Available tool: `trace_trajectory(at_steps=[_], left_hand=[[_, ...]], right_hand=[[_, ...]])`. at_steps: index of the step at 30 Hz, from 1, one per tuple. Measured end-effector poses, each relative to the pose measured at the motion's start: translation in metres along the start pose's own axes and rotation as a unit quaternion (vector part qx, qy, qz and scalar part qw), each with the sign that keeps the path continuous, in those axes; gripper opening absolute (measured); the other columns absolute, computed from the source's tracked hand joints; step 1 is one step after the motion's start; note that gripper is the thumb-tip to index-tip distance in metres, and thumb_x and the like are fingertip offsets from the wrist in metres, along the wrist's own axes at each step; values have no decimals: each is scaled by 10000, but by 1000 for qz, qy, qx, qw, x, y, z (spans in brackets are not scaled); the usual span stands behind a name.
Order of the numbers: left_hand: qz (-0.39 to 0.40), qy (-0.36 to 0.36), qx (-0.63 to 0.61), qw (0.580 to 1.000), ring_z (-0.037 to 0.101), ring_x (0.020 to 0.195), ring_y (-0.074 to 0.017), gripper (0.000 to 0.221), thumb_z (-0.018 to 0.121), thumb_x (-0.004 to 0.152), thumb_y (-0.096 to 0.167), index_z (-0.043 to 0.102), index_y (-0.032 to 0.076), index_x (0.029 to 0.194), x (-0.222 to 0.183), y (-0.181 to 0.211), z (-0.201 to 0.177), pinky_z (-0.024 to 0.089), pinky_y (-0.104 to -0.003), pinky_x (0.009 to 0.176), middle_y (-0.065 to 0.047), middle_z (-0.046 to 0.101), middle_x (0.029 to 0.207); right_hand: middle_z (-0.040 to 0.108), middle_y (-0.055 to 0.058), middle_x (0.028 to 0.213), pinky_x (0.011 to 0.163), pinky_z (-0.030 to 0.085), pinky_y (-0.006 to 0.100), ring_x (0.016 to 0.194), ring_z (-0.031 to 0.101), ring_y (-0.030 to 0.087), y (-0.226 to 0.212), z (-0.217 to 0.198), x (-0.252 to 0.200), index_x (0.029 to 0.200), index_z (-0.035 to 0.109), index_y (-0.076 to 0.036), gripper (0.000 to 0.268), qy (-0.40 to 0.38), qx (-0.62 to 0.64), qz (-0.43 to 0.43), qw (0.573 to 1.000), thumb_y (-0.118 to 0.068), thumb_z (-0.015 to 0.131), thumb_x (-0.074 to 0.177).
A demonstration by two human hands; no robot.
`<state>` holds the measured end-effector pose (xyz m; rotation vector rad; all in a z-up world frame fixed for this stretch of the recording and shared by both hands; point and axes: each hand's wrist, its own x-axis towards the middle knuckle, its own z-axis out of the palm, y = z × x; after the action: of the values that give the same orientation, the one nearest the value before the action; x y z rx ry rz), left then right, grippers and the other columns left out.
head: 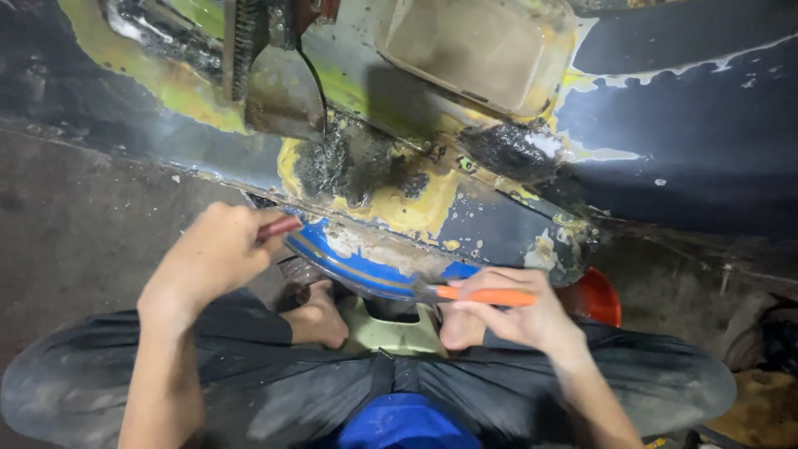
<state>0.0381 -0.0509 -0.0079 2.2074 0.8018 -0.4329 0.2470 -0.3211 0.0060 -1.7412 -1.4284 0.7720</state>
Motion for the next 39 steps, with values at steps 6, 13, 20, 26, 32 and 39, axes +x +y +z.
trace_trajectory(at_steps=[6,13,20,26,32,39], left_hand=[[-65,54,90,992,560,747,-457,238,527,849,269,604,74,735,-11,-17,-10,389,-487,634,-210,641,729],[-82,64,70,992,554,777,-478,184,499,829,220,619,83,803,-17,-17,-16,395,-501,667,-232,639,763],[-94,74,70,990,548,773,-496,203,476,830,215,617,68,827,-21,-19,-21,392,-516,647,-259,627,756],[-110,95,37,989,607,753,-446,219,526,813,218,653,64,901,-16,-15,-26,468,-492,625,-258,640,719],[-146,69,16,987,660,769,-420,271,539,815,202,690,82,1005,-16,-17,-21,533,-484,641,-259,663,725],[-164,8,3,986,644,830,-451,252,525,816,187,675,83,988,-21,-5,-24,525,-514,708,-270,675,795]], right_hand=[[703,14,827,739,508,194,751,674,98,-19,62,33,820,680,-63,111,95,55,1,994,-133,740,758],[676,3,810,666,523,206,738,648,85,-32,106,88,846,660,-74,137,148,60,0,987,-184,719,790],[667,52,847,664,528,238,746,657,140,-48,134,133,834,655,-22,117,236,36,-101,966,-117,715,801],[685,63,828,702,535,261,753,679,184,-68,108,119,844,662,-53,86,241,58,-113,962,-110,712,803],[714,80,791,634,540,256,720,710,213,-59,49,63,786,684,-81,93,221,39,-31,974,-86,762,735],[729,84,729,606,547,316,725,713,275,-26,18,24,745,675,-80,69,84,-41,74,993,-127,724,735]])
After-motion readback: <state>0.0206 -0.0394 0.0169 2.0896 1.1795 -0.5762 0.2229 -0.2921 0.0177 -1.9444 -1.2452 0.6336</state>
